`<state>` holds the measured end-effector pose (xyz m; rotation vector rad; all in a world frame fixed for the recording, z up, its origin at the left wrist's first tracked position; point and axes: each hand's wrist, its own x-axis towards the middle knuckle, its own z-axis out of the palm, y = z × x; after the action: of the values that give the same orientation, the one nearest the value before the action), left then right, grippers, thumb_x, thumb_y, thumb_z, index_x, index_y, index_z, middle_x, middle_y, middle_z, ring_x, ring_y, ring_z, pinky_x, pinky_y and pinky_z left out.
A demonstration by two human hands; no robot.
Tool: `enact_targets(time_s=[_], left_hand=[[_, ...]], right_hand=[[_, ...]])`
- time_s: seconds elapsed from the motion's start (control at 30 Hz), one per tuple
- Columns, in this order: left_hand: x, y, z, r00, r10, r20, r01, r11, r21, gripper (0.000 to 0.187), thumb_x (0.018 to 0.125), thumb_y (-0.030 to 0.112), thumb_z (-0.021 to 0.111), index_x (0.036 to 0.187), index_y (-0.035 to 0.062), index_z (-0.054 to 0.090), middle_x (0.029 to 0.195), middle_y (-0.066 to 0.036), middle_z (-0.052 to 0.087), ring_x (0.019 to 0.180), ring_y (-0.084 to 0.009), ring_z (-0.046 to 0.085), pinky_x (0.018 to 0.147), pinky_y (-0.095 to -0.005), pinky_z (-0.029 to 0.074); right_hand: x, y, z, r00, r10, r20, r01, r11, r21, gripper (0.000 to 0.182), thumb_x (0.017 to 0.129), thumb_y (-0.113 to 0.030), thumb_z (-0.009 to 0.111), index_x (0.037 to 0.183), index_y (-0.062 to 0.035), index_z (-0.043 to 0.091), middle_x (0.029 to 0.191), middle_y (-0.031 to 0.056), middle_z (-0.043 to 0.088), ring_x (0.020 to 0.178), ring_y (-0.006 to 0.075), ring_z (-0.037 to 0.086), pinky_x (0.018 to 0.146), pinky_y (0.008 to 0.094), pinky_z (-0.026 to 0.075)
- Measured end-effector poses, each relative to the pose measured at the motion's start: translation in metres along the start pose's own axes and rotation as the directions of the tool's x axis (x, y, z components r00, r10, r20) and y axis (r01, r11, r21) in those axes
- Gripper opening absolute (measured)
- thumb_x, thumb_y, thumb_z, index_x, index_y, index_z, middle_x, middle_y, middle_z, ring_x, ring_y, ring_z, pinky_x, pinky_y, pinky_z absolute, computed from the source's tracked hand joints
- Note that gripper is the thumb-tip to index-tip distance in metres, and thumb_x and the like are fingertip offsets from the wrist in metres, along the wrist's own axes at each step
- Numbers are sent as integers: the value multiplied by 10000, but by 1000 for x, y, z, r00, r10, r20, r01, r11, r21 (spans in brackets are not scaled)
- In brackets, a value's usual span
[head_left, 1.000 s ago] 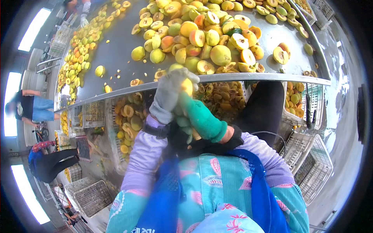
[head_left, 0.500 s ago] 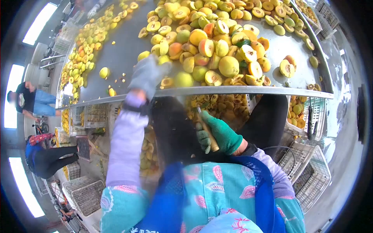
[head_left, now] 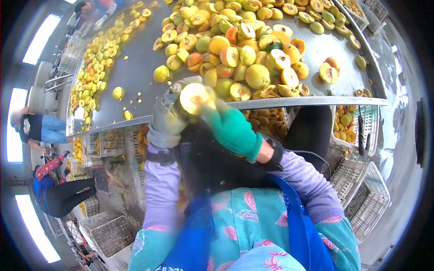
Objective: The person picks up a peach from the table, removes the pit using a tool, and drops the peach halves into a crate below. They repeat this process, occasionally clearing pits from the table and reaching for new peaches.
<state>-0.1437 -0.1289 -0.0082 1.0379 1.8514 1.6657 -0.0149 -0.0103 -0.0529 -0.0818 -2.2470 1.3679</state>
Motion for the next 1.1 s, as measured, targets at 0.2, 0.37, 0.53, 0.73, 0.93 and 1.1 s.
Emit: enact_targets(time_s=[0.2, 0.37, 0.53, 0.73, 0.93, 1.1], left_hand=[[-2, 7, 26, 992, 101, -79, -81, 971, 224, 473, 1053, 365, 350, 1131, -12, 624, 986, -119, 678, 900, -175, 638, 808, -297, 506], [-7, 9, 43, 956, -107, -273, 83, 992, -97, 391, 1039, 315, 438, 1020, -10, 655, 799, -75, 673, 735, -133, 625, 694, -267, 503], [-4, -1, 52, 905, -264, -335, 188, 952, -242, 335, 1002, 293, 531, 977, -11, 667, 825, -73, 677, 694, -139, 633, 649, -269, 521], [12, 5, 39, 937, -320, -143, 322, 947, -6, 309, 981, 279, 566, 942, -11, 667, 841, -82, 688, 703, -145, 647, 643, -272, 530], [23, -2, 33, 954, -264, 139, 239, 956, 171, 338, 977, 305, 566, 936, -14, 669, 806, -71, 679, 689, -137, 634, 644, -274, 518], [37, -3, 25, 917, -241, 316, 186, 963, 194, 379, 990, 352, 528, 944, 0, 660, 790, -78, 672, 680, -138, 629, 637, -268, 511]], right_hand=[[-13, 8, 16, 996, -61, -66, 54, 993, -106, 183, 928, -117, 524, 1094, -67, 580, 839, 200, 562, 682, 399, 597, 547, 497, 461], [-17, -11, 14, 996, 88, -35, -83, 991, 109, 197, 947, -138, 506, 1088, -14, 566, 820, 204, 556, 691, 405, 588, 569, 493, 458], [-15, -24, 12, 933, 353, 70, -351, 848, 397, 291, 1005, -236, 462, 1041, 35, 563, 819, 225, 593, 710, 411, 585, 636, 464, 463], [-18, -4, 14, 937, 328, 118, -343, 809, 478, 452, 1019, -405, 437, 913, 11, 579, 697, 105, 566, 621, 208, 557, 575, 371, 460], [-19, -29, 16, 763, 545, 349, -532, 222, 817, 443, 1006, -482, 435, 848, -88, 562, 658, 4, 502, 513, 113, 483, 448, 270, 389], [-15, -23, 9, 666, 324, 672, -521, -442, 730, 429, 981, -527, 464, 803, -141, 517, 643, -14, 473, 472, 111, 429, 398, 260, 371]])
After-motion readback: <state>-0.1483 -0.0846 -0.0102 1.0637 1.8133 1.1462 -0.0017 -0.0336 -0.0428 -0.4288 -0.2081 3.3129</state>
